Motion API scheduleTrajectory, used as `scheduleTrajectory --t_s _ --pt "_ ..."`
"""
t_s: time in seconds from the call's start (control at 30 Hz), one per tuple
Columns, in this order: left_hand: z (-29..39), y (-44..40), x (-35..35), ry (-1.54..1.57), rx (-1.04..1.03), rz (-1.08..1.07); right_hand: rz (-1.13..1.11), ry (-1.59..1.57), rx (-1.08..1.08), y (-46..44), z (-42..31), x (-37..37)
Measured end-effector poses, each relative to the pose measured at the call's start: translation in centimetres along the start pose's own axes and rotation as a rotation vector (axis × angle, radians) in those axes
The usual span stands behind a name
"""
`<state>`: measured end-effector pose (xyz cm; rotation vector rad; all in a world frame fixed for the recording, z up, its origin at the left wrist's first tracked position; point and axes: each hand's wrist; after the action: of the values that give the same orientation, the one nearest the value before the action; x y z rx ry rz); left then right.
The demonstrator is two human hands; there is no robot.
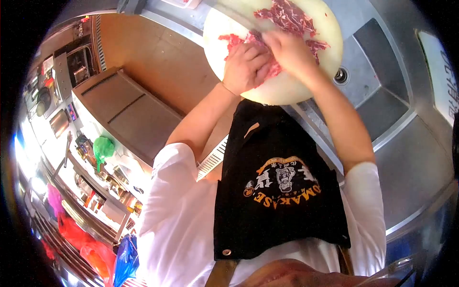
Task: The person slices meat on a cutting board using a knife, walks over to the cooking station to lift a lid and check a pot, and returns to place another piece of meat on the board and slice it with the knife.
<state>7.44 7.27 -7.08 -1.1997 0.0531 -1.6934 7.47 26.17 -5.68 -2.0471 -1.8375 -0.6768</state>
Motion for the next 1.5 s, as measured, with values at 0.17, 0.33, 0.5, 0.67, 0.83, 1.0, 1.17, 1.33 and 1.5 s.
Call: scheduleTrajectory --t_s 0.17,0.33,0.5,0.67,0.83,1.0,1.17,1.33,1.5 --pt "0.9 0.0 0.3 -0.021 0.039 0.036 0.059 0.107 -0.121 3.3 -2.2 5.6" --pt "0.7 0.0 0.5 -0.080 0.022 -0.005 -0.039 0.203 0.007 12.4 -1.9 9.4" --pt "0.6 -0.4 0.1 -0.109 -0.023 0.008 -0.098 0.225 -0.103 12.6 -2.0 9.1" --pt "0.6 -0.5 0.2 -0.123 -0.017 0.005 -0.103 0.190 -0.063 9.6 -1.9 7.0" --pt "0.2 -0.3 -0.1 -0.067 0.013 0.011 -0.044 0.179 -0.059 13.4 -1.0 8.9" --pt "-0.2 0.0 0.0 -0.021 -0.004 0.002 -0.123 0.196 -0.060 2.0 -1.3 1.3" --pt "-0.1 0.5 -0.3 -0.017 0.015 0.056 0.074 0.098 -0.054 2.4 -2.0 4.6" --pt "0.0 0.5 0.0 -0.046 -0.024 0.092 -0.046 0.250 -0.040 12.6 -2.3 9.7" --pt "0.3 0.1 0.0 -0.103 -0.047 0.047 -0.067 0.229 -0.077 13.9 -1.8 9.9"
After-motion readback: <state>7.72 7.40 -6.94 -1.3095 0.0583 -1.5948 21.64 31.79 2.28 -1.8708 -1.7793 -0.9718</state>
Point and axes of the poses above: each hand's wrist, its own y-axis away from the middle knuckle, its own x-axis out of the back of the hand, z = x × y, and after that the axes turned 13 degrees about z, right-handed
